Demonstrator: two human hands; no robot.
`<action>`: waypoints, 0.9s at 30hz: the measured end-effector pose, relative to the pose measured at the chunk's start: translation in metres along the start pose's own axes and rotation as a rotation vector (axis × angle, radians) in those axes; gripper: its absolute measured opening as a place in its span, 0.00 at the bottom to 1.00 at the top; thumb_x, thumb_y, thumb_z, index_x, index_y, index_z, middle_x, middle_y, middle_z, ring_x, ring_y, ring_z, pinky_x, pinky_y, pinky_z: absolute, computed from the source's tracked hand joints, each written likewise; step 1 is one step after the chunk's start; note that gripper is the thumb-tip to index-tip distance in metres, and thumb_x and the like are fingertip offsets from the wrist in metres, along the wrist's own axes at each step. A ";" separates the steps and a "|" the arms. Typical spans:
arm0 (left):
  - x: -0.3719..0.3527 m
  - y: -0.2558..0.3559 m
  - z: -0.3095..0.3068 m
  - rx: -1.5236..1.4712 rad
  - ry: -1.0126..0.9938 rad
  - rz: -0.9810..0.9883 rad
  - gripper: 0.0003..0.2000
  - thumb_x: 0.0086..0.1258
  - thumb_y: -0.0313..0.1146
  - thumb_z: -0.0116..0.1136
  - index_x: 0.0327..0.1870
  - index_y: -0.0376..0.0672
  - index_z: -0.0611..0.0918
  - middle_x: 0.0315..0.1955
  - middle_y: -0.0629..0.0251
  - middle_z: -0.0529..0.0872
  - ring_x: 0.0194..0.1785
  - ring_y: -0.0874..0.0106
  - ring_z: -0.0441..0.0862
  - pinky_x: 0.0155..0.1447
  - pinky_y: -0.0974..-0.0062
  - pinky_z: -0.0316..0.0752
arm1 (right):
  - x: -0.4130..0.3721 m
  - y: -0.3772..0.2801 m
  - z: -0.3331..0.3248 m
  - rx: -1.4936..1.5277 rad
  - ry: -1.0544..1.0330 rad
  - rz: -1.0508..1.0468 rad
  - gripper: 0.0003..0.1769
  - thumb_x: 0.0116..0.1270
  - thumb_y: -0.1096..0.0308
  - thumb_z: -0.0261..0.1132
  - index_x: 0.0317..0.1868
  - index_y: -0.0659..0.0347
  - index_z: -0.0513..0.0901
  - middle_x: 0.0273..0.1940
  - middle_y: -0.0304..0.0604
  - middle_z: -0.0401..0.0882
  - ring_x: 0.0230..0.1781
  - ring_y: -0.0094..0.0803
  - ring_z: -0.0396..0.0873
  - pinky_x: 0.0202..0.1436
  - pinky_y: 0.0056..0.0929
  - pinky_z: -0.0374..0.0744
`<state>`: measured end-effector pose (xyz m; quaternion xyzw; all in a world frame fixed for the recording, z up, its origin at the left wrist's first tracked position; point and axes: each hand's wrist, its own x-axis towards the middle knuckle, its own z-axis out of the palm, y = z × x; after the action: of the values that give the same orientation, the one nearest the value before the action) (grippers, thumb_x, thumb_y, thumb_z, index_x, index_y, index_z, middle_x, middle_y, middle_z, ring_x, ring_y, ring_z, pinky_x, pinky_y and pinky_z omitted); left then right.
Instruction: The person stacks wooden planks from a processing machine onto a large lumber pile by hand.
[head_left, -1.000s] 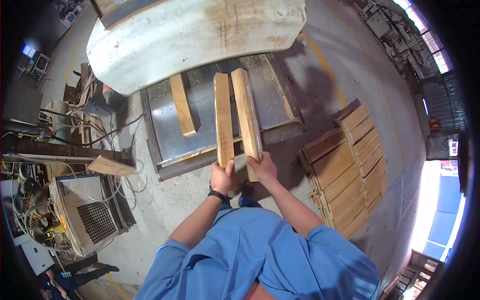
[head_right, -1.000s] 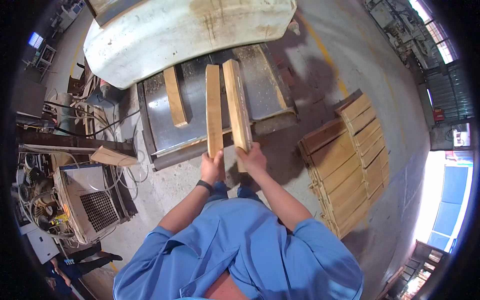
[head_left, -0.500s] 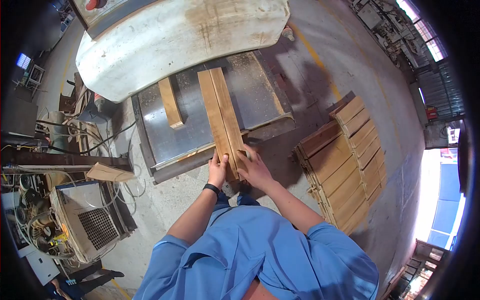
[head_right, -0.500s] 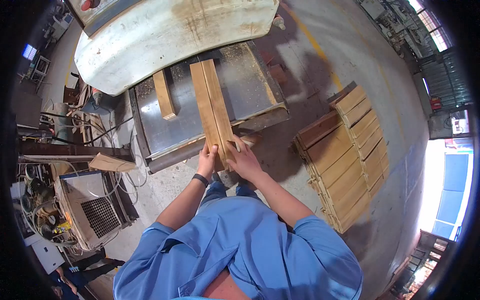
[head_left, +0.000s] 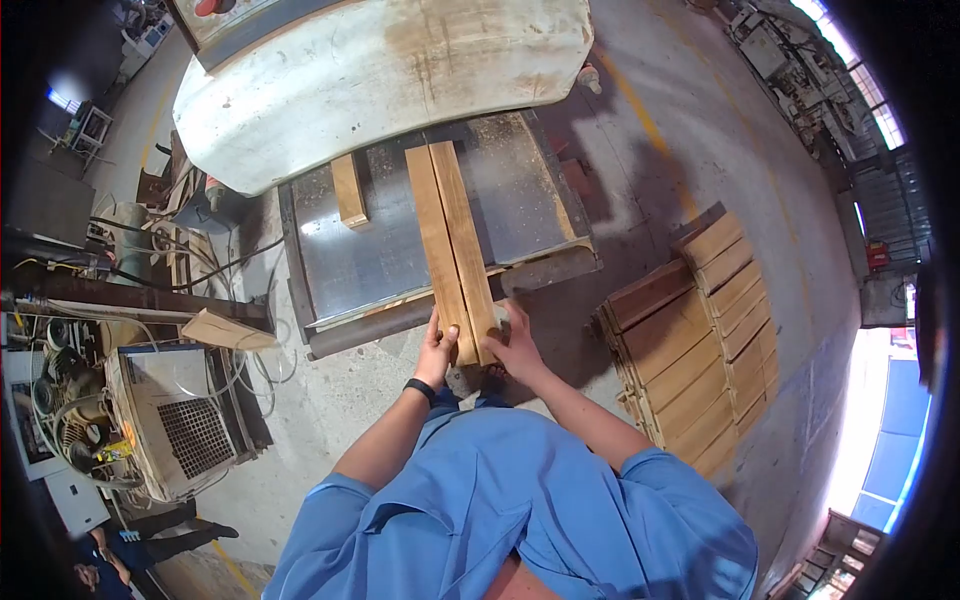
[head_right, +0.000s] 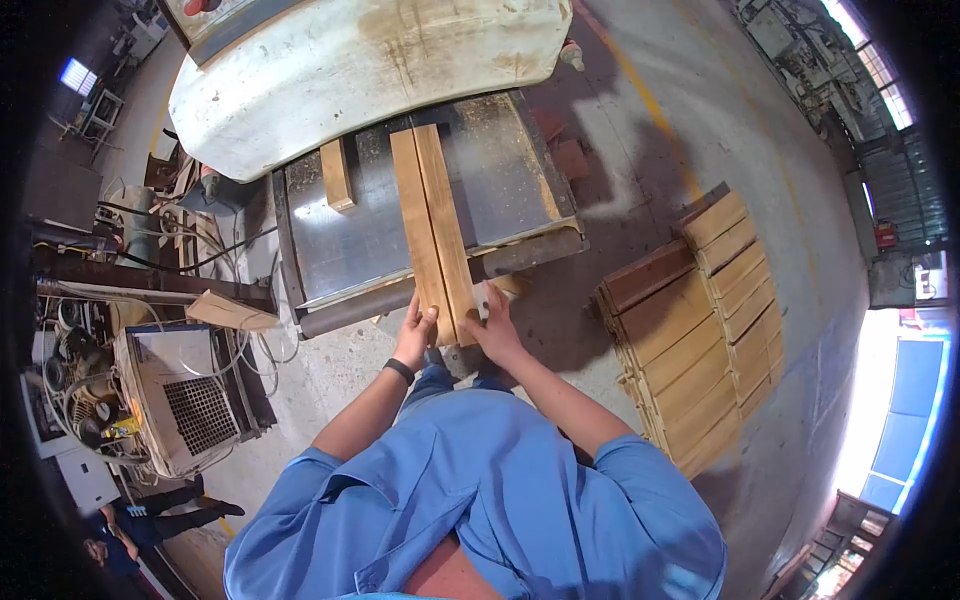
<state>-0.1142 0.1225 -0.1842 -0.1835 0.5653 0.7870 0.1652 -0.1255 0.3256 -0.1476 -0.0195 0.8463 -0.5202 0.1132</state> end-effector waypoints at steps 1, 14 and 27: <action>0.000 -0.006 0.004 -0.099 0.016 0.061 0.35 0.81 0.35 0.56 0.84 0.51 0.54 0.60 0.60 0.79 0.56 0.72 0.79 0.56 0.73 0.76 | 0.002 0.016 0.006 0.084 0.058 0.103 0.44 0.63 0.60 0.77 0.76 0.59 0.66 0.73 0.53 0.64 0.75 0.45 0.66 0.73 0.40 0.71; -0.042 0.022 -0.006 0.006 0.236 0.202 0.28 0.85 0.46 0.48 0.79 0.42 0.65 0.66 0.61 0.77 0.66 0.71 0.75 0.67 0.69 0.75 | 0.019 0.003 -0.054 0.341 0.028 0.154 0.39 0.59 0.69 0.69 0.71 0.67 0.66 0.63 0.54 0.75 0.59 0.46 0.79 0.63 0.44 0.78; -0.021 0.000 -0.004 0.384 0.313 0.173 0.33 0.79 0.41 0.58 0.82 0.52 0.61 0.65 0.50 0.67 0.62 0.59 0.77 0.71 0.67 0.71 | 0.000 -0.012 -0.086 -0.538 -0.122 -0.363 0.53 0.52 0.69 0.79 0.78 0.60 0.62 0.80 0.57 0.49 0.75 0.60 0.61 0.76 0.50 0.68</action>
<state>-0.0956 0.1177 -0.1756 -0.2192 0.7367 0.6385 0.0397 -0.1446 0.3954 -0.0994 -0.2305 0.9277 -0.2876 0.0599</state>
